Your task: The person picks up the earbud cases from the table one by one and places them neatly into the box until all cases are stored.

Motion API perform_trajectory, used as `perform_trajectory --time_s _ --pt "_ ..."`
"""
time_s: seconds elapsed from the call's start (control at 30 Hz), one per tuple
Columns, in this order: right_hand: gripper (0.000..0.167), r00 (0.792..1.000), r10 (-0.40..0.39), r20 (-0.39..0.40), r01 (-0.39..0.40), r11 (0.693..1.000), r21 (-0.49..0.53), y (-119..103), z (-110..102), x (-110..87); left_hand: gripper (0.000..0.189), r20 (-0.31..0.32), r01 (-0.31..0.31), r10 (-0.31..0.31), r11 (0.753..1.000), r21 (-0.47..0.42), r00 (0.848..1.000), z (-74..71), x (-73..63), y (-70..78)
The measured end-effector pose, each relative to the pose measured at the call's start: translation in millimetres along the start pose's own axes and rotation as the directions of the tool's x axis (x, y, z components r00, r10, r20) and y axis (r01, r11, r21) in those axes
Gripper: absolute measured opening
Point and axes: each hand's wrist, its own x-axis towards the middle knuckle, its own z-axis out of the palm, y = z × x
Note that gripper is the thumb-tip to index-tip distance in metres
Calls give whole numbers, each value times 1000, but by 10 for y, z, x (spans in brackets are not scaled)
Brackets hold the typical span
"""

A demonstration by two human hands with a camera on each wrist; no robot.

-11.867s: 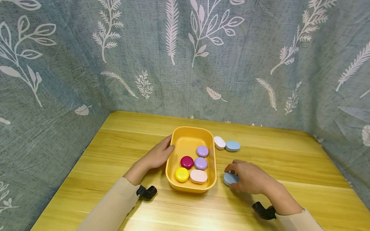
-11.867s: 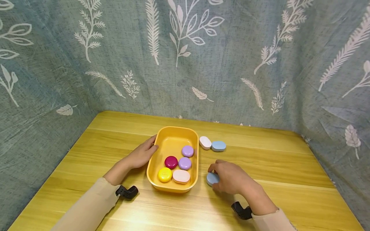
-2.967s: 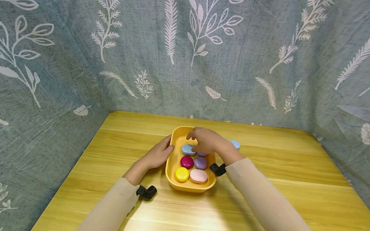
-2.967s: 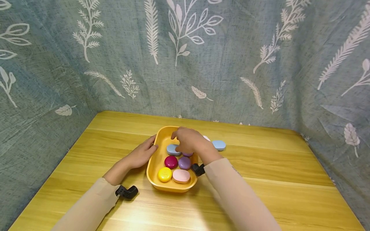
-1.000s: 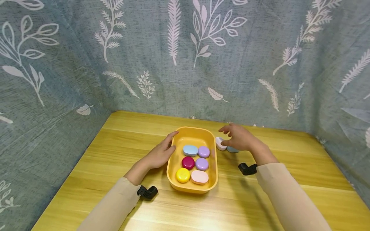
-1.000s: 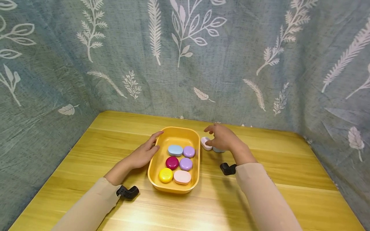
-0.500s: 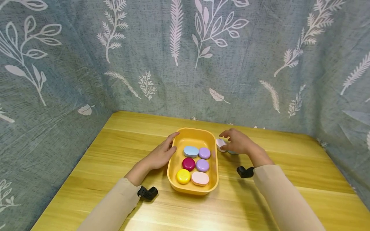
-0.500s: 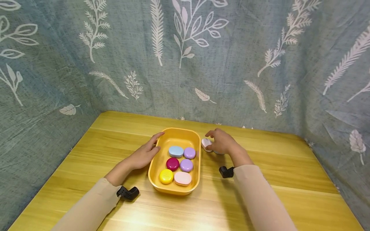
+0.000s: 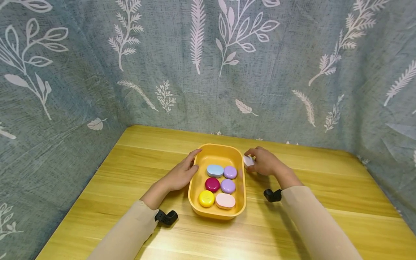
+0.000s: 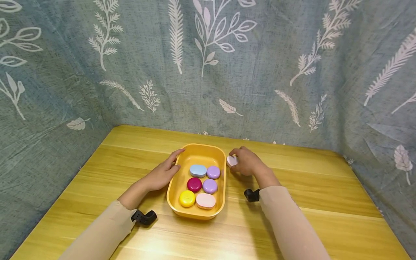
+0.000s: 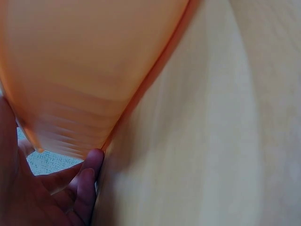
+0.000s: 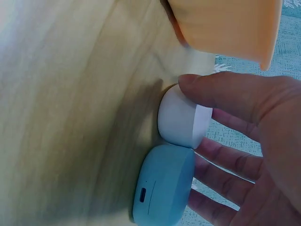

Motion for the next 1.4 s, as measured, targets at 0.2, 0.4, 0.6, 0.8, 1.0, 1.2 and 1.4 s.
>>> perform_trajectory --time_s 0.2,0.4,0.6,0.8,1.0,1.2,1.4 --pt "57 1000 1 2 -1 1000 -24 -3 16 24 58 2 0 0 1000 4 1000 3 -6 1" --pt "56 1000 5 -5 -5 999 -32 -3 57 51 58 -1 -4 4 1000 2 1000 12 -7 -5" --pt "54 1000 2 -3 -2 999 -35 -16 61 41 58 1 -2 2 1000 -4 1000 22 -19 6" --pt "54 1000 8 -5 -8 1000 -29 -24 61 21 58 4 -5 5 1000 -11 1000 33 -14 11" --pt "53 1000 -4 -21 4 1000 -21 -16 41 5 58 6 -4 4 1000 -13 1000 30 -17 17" --pt "53 999 -15 -39 15 1000 3 -22 -14 -10 58 6 1 -1 1000 -13 1000 14 -26 19" --pt "53 996 -40 -82 39 999 -9 -47 -70 -30 58 6 -5 5 1000 -3 1000 -4 -10 17"
